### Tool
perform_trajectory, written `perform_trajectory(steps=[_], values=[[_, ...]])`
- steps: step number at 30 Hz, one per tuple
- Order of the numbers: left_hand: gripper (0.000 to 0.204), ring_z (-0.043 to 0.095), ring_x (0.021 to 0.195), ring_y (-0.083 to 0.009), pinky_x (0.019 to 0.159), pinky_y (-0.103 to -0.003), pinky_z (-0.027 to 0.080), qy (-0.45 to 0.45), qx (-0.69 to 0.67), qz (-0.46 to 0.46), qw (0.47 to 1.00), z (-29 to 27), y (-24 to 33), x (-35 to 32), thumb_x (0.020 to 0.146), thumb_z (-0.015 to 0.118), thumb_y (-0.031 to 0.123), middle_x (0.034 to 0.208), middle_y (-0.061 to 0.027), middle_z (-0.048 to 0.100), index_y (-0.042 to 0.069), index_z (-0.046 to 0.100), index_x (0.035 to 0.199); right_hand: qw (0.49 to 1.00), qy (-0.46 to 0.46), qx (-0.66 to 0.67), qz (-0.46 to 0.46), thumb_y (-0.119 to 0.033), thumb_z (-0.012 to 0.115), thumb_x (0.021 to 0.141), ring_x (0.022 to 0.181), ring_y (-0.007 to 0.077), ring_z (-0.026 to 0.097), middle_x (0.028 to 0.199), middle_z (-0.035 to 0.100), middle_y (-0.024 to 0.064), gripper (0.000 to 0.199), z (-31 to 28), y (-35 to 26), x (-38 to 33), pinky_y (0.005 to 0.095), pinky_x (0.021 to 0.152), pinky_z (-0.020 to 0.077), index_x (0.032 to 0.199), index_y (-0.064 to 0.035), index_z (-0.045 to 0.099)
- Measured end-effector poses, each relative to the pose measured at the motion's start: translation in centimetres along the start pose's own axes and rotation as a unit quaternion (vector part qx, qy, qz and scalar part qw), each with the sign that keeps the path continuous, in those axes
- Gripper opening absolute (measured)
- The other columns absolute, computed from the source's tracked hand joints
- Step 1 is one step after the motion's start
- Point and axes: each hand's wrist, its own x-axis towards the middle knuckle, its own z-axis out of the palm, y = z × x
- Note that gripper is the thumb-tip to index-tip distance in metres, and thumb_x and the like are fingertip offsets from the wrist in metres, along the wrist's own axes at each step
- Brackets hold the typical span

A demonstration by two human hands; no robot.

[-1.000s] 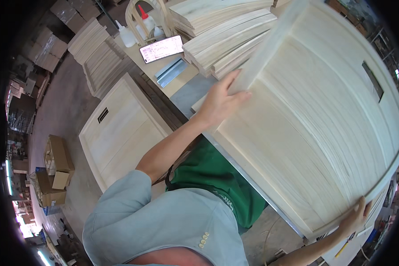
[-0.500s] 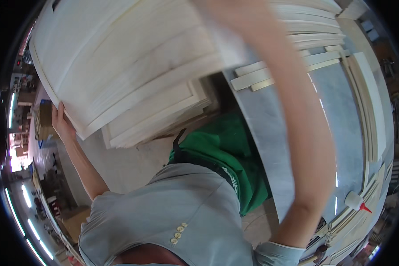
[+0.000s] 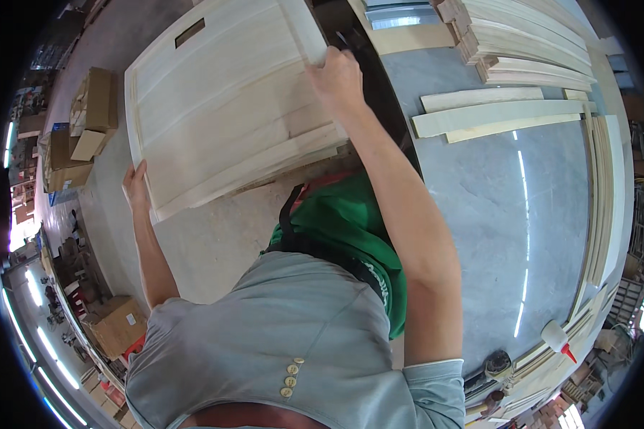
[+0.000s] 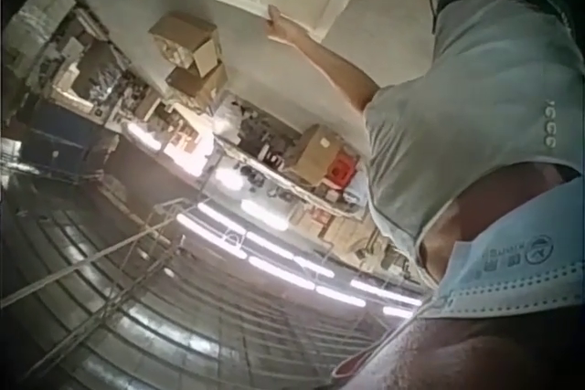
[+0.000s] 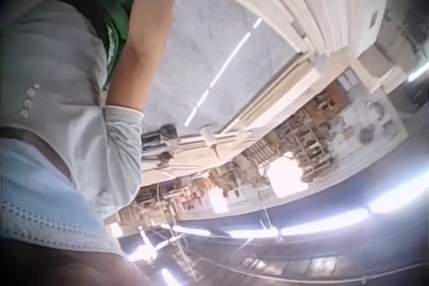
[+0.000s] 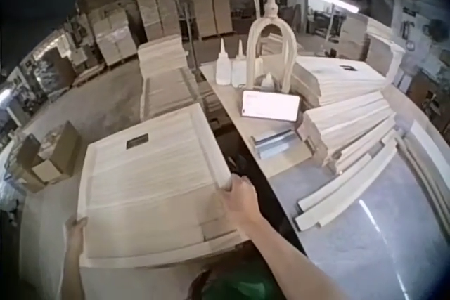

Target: Assembling decorative wooden panels by applying glue and fastening strips with a pneumatic nail gun.

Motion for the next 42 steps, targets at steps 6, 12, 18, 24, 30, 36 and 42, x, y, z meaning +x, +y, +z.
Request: perform_trajectory(steps=[6, 12, 18, 24, 30, 36, 42], values=[[0.056, 0.059, 0.101, -0.0236, 0.088, -0.031, 0.043, 0.031, 0.226, 0.078, 0.970, 2.3, -2.0, 2.4, 0.083, 0.065, 0.035, 0.112, -0.0178, 0.062, -0.008, 0.054, 0.118, 0.997, -0.070, 0.025, 0.001, -0.029, 0.066, 0.078, 0.086, 0.0361, 0.064, 0.088, 0.063, 0.0234, 0.041, 0.6, 3.3, -1.1, 0.0409, 0.075, 0.0494, 0.101, 0.0036, 0.054], [0.063, 0.058, 0.103, -0.0212, 0.090, -0.029, 0.043, 0.028, 0.300, 0.062, 0.951, 1.3, -1.3, 1.9, 0.083, 0.065, 0.040, 0.110, -0.0172, 0.063, -0.007, 0.052, 0.122, 0.996, -0.078, 0.022, 0.021, -0.032, 0.065, 0.079, 0.086, 0.0394, 0.064, 0.085, 0.063, 0.0254, 0.046, 0.9, 2.9, -2.4, 0.0443, 0.076, 0.0500, 0.100, 0.0051, 0.050], [0.051, 0.063, 0.094, -0.0243, 0.082, -0.033, 0.046, 0.030, 0.260, 0.063, 0.963, 1.4, -3.1, 3.3, 0.082, 0.065, 0.038, 0.101, -0.0157, 0.066, -0.001, 0.058, 0.115, 0.994, -0.104, 0.014, 0.020, -0.032, 0.064, 0.080, 0.085, 0.0390, 0.064, 0.084, 0.063, 0.0239, 0.044, 0.6, 3.2, -2.6, 0.0428, 0.074, 0.0500, 0.100, 0.0044, 0.051], [0.051, 0.063, 0.088, -0.0209, 0.078, -0.031, 0.047, 0.039, 0.197, 0.061, 0.978, 0.5, -3.3, 1.4, 0.081, 0.066, 0.041, 0.096, -0.0137, 0.067, -0.002, 0.060, 0.109, 0.989, -0.105, 0.103, -0.001, -0.034, 0.065, 0.081, 0.080, 0.0376, 0.064, 0.081, 0.062, 0.0222, 0.044, 1.1, 3.5, -3.2, 0.0413, 0.071, 0.0492, 0.096, 0.0040, 0.050], [0.055, 0.059, 0.084, -0.0128, 0.074, -0.026, 0.046, -0.024, 0.215, -0.011, 0.976, 0.0, -2.4, -1.2, 0.082, 0.067, 0.040, 0.095, -0.0090, 0.066, -0.007, 0.059, 0.109, 0.994, -0.105, 0.030, 0.010, -0.037, 0.064, 0.082, 0.077, 0.0368, 0.063, 0.079, 0.061, 0.0223, 0.045, 0.8, 3.4, -3.2, 0.0414, 0.070, 0.0476, 0.094, 0.0045, 0.050], [0.057, 0.063, 0.086, -0.0221, 0.077, -0.033, 0.047, 0.009, 0.219, 0.003, 0.976, 0.2, -2.3, -1.1, 0.082, 0.063, 0.047, 0.094, -0.0114, 0.067, -0.005, 0.061, 0.105, 0.992, -0.127, -0.013, 0.021, -0.037, 0.062, 0.083, 0.077, 0.0377, 0.062, 0.079, 0.061, 0.0233, 0.047, 0.7, 4.0, -2.9, 0.0412, 0.071, 0.0474, 0.097, 0.0062, 0.050], [0.069, 0.057, 0.106, -0.0204, 0.090, -0.032, 0.046, -0.154, -0.170, -0.235, 0.944, -1.3, -3.1, -3.5, 0.087, 0.052, 0.058, 0.121, -0.0113, 0.058, 0.005, 0.048, 0.131, 0.953, -0.139, 0.232, 0.135, -0.047, 0.059, 0.086, 0.101, 0.0284, 0.059, 0.108, 0.061, 0.0193, 0.062, -0.1, 4.3, -4.2, 0.0368, 0.088, 0.0439, 0.121, 0.0033, 0.050]])
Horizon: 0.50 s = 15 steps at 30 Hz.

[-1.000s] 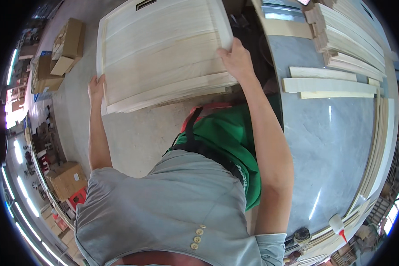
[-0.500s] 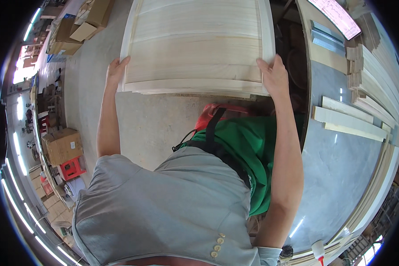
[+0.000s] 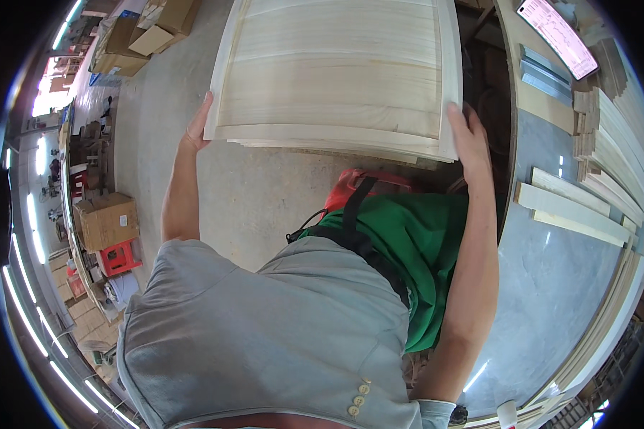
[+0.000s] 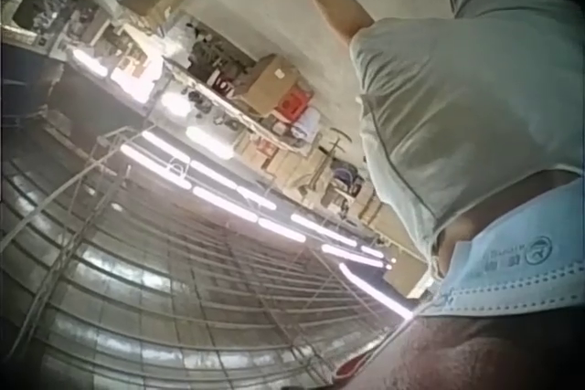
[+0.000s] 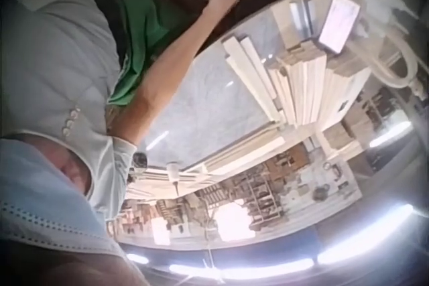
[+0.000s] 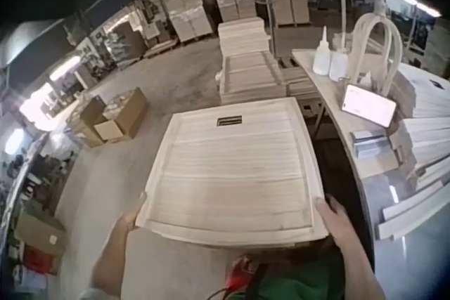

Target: Assembling decorative wooden panels by applying glue and fastening strips with a pneumatic nail gun.

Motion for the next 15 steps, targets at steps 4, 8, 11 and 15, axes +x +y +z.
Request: perform_trajectory(steps=[4, 8, 11, 15], values=[[0.075, 0.050, 0.119, -0.0219, 0.099, -0.036, 0.042, -0.055, -0.038, -0.005, 0.998, -1.2, -1.6, 0.5, 0.088, 0.045, 0.063, 0.133, -0.0102, 0.049, 0.008, 0.038, 0.139, 0.980, -0.035, 0.144, 0.133, -0.053, 0.055, 0.087, 0.114, 0.0223, 0.052, 0.123, 0.055, 0.0141, 0.069, 0.3, 1.3, -0.5, 0.0341, 0.097, 0.0390, 0.130, 0.0007, 0.047], [0.072, 0.043, 0.127, -0.0264, 0.106, -0.045, 0.034, -0.265, -0.176, 0.052, 0.947, -3.5, -3.8, 1.3, 0.091, 0.033, 0.062, 0.139, -0.0100, 0.044, 0.010, 0.035, 0.141, 0.973, -0.052, 0.182, 0.131, -0.062, 0.051, 0.085, 0.122, 0.0221, 0.046, 0.133, 0.049, 0.0131, 0.079, -1.0, 4.2, -0.1, 0.0347, 0.104, 0.0322, 0.134, 0.0005, 0.043], [0.058, 0.044, 0.125, -0.0267, 0.101, -0.043, 0.039, -0.161, -0.232, 0.006, 0.959, -4.2, -6.2, 2.5, 0.093, 0.035, 0.053, 0.138, -0.0045, 0.046, 0.016, 0.041, 0.138, 0.970, -0.029, 0.197, 0.139, -0.069, 0.046, 0.083, 0.128, 0.0219, 0.040, 0.139, 0.044, 0.0124, 0.086, -1.1, 6.4, 1.0, 0.0352, 0.106, 0.0276, 0.136, -0.0005, 0.042], [0.054, 0.044, 0.124, -0.0269, 0.100, -0.045, 0.038, -0.177, -0.205, 0.003, 0.963, -5.6, -7.5, 2.9, 0.092, 0.040, 0.048, 0.136, -0.0050, 0.048, 0.016, 0.044, 0.135, 0.957, -0.060, 0.241, 0.153, -0.068, 0.041, 0.086, 0.131, 0.0220, 0.035, 0.140, 0.042, 0.0131, 0.086, 0.2, 8.6, 0.5, 0.0337, 0.108, 0.0233, 0.137, 0.0010, 0.040]])
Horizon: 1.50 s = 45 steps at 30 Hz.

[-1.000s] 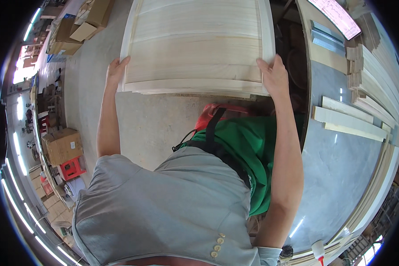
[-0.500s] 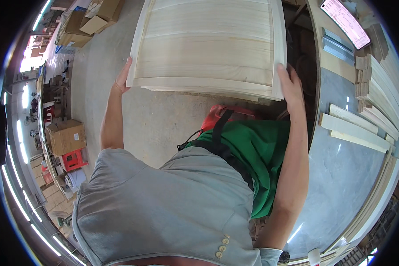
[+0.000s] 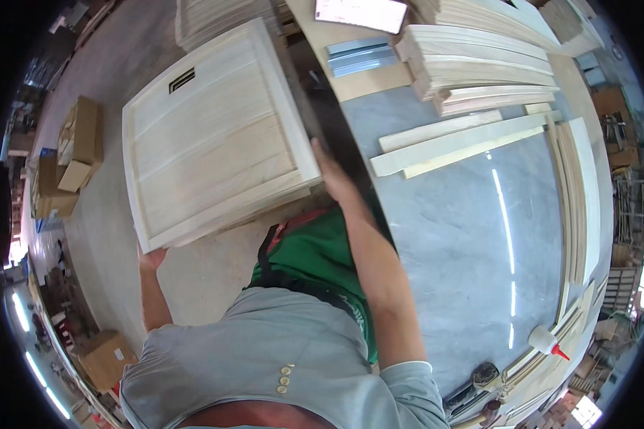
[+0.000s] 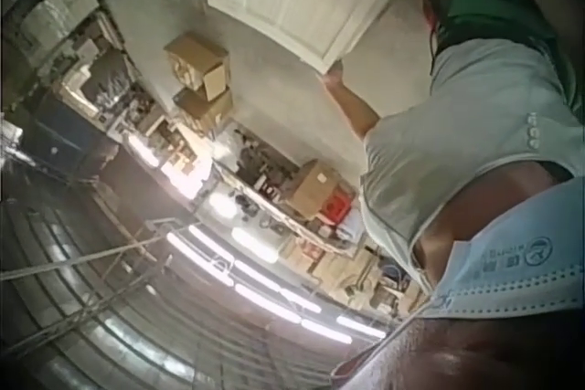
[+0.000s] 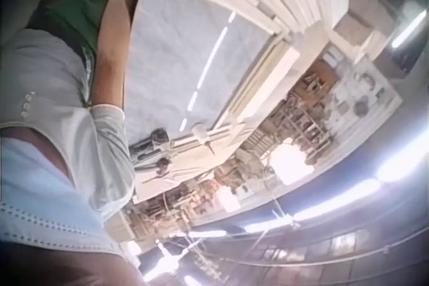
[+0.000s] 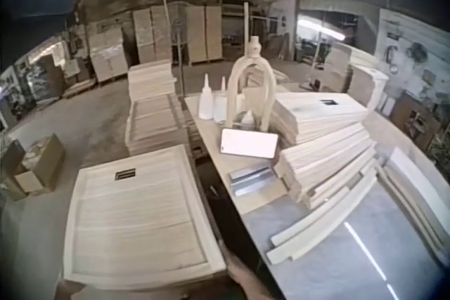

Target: Assembling decorative wooden panels by applying glue and fastening strips with a pneumatic nail gun.

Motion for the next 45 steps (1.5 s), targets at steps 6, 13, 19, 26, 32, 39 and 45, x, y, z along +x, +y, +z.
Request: perform_trajectory(steps=[6, 13, 19, 26, 32, 39, 45], values=[[0.054, 0.043, 0.125, -0.0276, 0.102, -0.047, 0.035, 0.107, -0.040, -0.010, 0.993, 1.3, 0.1, -0.2, 0.091, 0.041, 0.047, 0.136, -0.0059, 0.048, 0.015, 0.044, 0.135, 0.998, -0.066, 0.002, -0.010, -0.073, 0.036, 0.085, 0.136, 0.0254, 0.025, 0.146, 0.031, 0.0186, 0.095, 0.2, -0.1, -0.8, 0.0335, 0.110, 0.0199, 0.140, 0.0036, 0.031], [0.055, 0.041, 0.126, -0.0289, 0.103, -0.050, 0.032, 0.090, -0.085, -0.029, 0.992, 1.7, 0.0, -0.5, 0.090, 0.040, 0.048, 0.138, -0.0054, 0.046, 0.017, 0.043, 0.136, 0.999, -0.030, -0.024, 0.000, -0.075, 0.033, 0.084, 0.137, 0.0269, 0.025, 0.146, 0.030, 0.0195, 0.096, 0.8, -1.5, -2.0, 0.0337, 0.111, 0.0179, 0.140, 0.0035, 0.031], [0.058, 0.039, 0.129, -0.0294, 0.104, -0.053, 0.029, 0.102, -0.037, -0.025, 0.994, 1.9, -0.2, -0.7, 0.090, 0.039, 0.050, 0.140, -0.0045, 0.042, 0.020, 0.040, 0.138, 0.999, -0.024, -0.046, -0.006, -0.074, 0.031, 0.085, 0.138, 0.0278, 0.023, 0.146, 0.030, 0.0202, 0.095, 0.8, -1.7, -2.6, 0.0335, 0.111, 0.0179, 0.140, 0.0030, 0.031], [0.060, 0.045, 0.122, -0.0264, 0.102, -0.047, 0.034, 0.125, 0.176, -0.007, 0.976, -1.6, 5.0, 0.9, 0.092, 0.041, 0.050, 0.133, -0.0080, 0.048, 0.010, 0.041, 0.136, 0.996, 0.070, -0.014, -0.061, -0.069, 0.029, 0.088, 0.136, 0.0323, 0.027, 0.143, 0.032, 0.0246, 0.089, 1.8, -2.3, -4.6, 0.0346, 0.111, 0.0194, 0.139, 0.0036, 0.033], [0.036, 0.060, 0.098, -0.0171, 0.089, -0.029, 0.047, 0.152, 0.393, 0.466, 0.778, 20.4, 12.5, 6.8, 0.092, 0.057, 0.018, 0.113, -0.0112, 0.060, -0.001, 0.054, 0.121, 0.934, 0.152, -0.208, -0.248, -0.026, 0.054, 0.094, 0.118, 0.0259, 0.052, 0.126, 0.054, 0.0203, 0.049, 2.4, -4.3, -18.0, 0.0310, 0.099, 0.0394, 0.130, 0.0058, 0.044], [0.023, 0.062, 0.084, -0.0145, 0.075, -0.028, 0.049, -0.267, 0.500, 0.475, 0.673, 59.1, -2.2, 7.6, 0.086, 0.061, 0.012, 0.095, -0.0071, 0.064, 0.006, 0.064, 0.108, 0.906, 0.317, -0.059, -0.275, -0.002, 0.050, 0.092, 0.077, 0.0127, 0.061, 0.082, 0.063, 0.0074, 0.022, -3.3, -6.1, -31.8, 0.0242, 0.072, 0.0487, 0.112, 0.0028, 0.059], [0.038, 0.056, 0.102, -0.0332, 0.091, -0.040, 0.044, -0.341, 0.530, 0.648, 0.429, 80.8, -8.8, 14.7, 0.077, 0.067, 0.027, 0.110, -0.0152, 0.061, 0.003, 0.063, 0.107, 0.792, 0.562, 0.000, -0.238, -0.008, 0.049, 0.095, 0.057, 0.0075, 0.050, 0.066, 0.056, 0.0019, 0.018, -9.0, -2.8, -35.5, 0.0206, 0.054, 0.0403, 0.105, 0.0016, 0.061]])
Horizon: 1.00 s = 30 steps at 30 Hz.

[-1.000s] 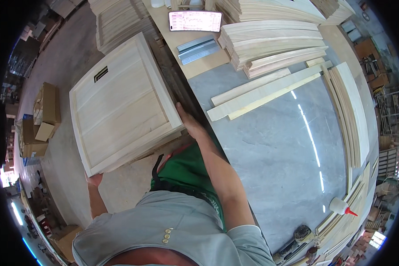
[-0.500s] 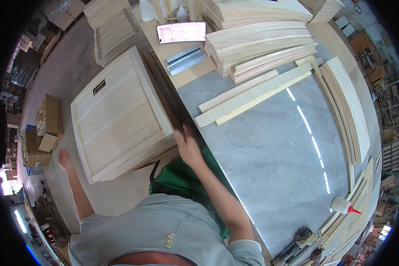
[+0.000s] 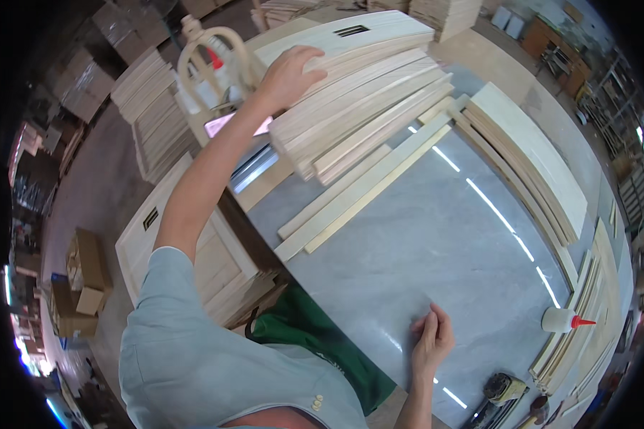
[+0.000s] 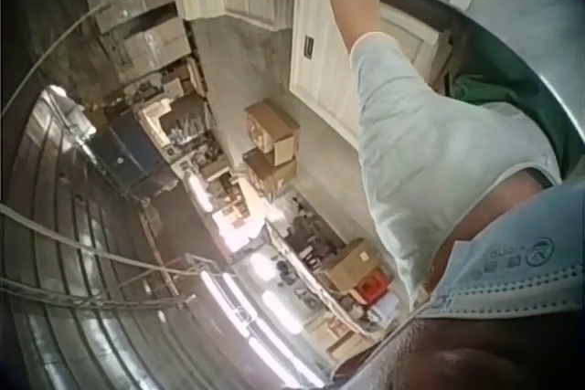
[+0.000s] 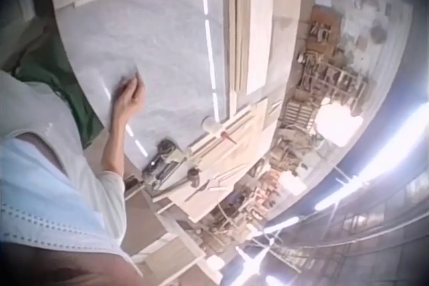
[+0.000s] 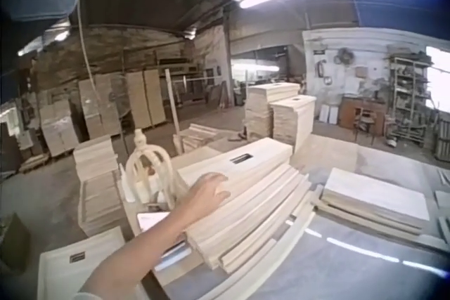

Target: Assembling decorative wooden panels by applying glue and fastening strips with a pneumatic nail gun.

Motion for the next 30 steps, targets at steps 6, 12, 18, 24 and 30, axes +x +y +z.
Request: perform_trajectory(steps=[6, 12, 18, 24, 30], values=[[0.049, 0.052, 0.112, -0.0334, 0.093, -0.042, 0.042, -0.109, 0.068, -0.051, 0.990, 7.7, -3.8, 9.8, 0.077, 0.065, 0.038, 0.114, -0.0183, 0.061, 0.002, 0.062, 0.110, 0.996, 0.053, -0.061, -0.041, -0.011, 0.049, 0.096, 0.057, 0.0068, 0.049, 0.066, 0.055, 0.0014, 0.019, -0.5, 2.6, 0.5, 0.0191, 0.052, 0.0382, 0.104, 0.0010, 0.061], [0.049, 0.055, 0.109, -0.0326, 0.092, -0.046, 0.043, -0.161, 0.110, -0.146, 0.970, 11.2, -4.4, 11.1, 0.077, 0.065, 0.044, 0.112, -0.0164, 0.062, 0.007, 0.064, 0.108, 0.995, 0.058, -0.072, -0.033, -0.012, 0.048, 0.096, 0.057, 0.0066, 0.049, 0.066, 0.055, 0.0019, 0.019, -0.5, 2.0, 0.5, 0.0190, 0.051, 0.0371, 0.105, 0.0007, 0.060], [0.049, 0.052, 0.110, -0.0356, 0.092, -0.047, 0.041, -0.101, 0.093, -0.203, 0.970, 12.3, -4.6, 11.1, 0.075, 0.066, 0.044, 0.112, -0.0141, 0.064, 0.010, 0.065, 0.109, 0.998, 0.053, -0.034, -0.022, -0.012, 0.049, 0.096, 0.057, 0.0062, 0.049, 0.067, 0.056, 0.0022, 0.019, 0.1, 1.7, 0.5, 0.0187, 0.051, 0.0361, 0.106, 0.0003, 0.060], [0.047, 0.050, 0.112, -0.0327, 0.094, -0.045, 0.039, -0.082, 0.050, -0.188, 0.978, 10.8, -2.7, 11.0, 0.075, 0.066, 0.042, 0.116, -0.0128, 0.062, 0.011, 0.065, 0.110, 0.997, 0.069, -0.033, -0.015, -0.009, 0.048, 0.096, 0.057, 0.0067, 0.048, 0.067, 0.056, 0.0025, 0.019, -0.1, 1.6, 0.2, 0.0191, 0.051, 0.0373, 0.106, 0.0017, 0.059], [0.036, 0.048, 0.112, -0.0307, 0.091, -0.043, 0.039, 0.035, -0.009, 0.056, 0.998, 8.6, 5.8, 9.2, 0.074, 0.068, 0.033, 0.108, -0.0134, 0.061, 0.009, 0.066, 0.101, 0.993, 0.080, 0.087, -0.010, -0.016, 0.050, 0.096, 0.062, 0.0093, 0.053, 0.074, 0.059, 0.0050, 0.023, -1.3, 1.4, 0.9, 0.0198, 0.053, 0.0403, 0.110, 0.0004, 0.058]])
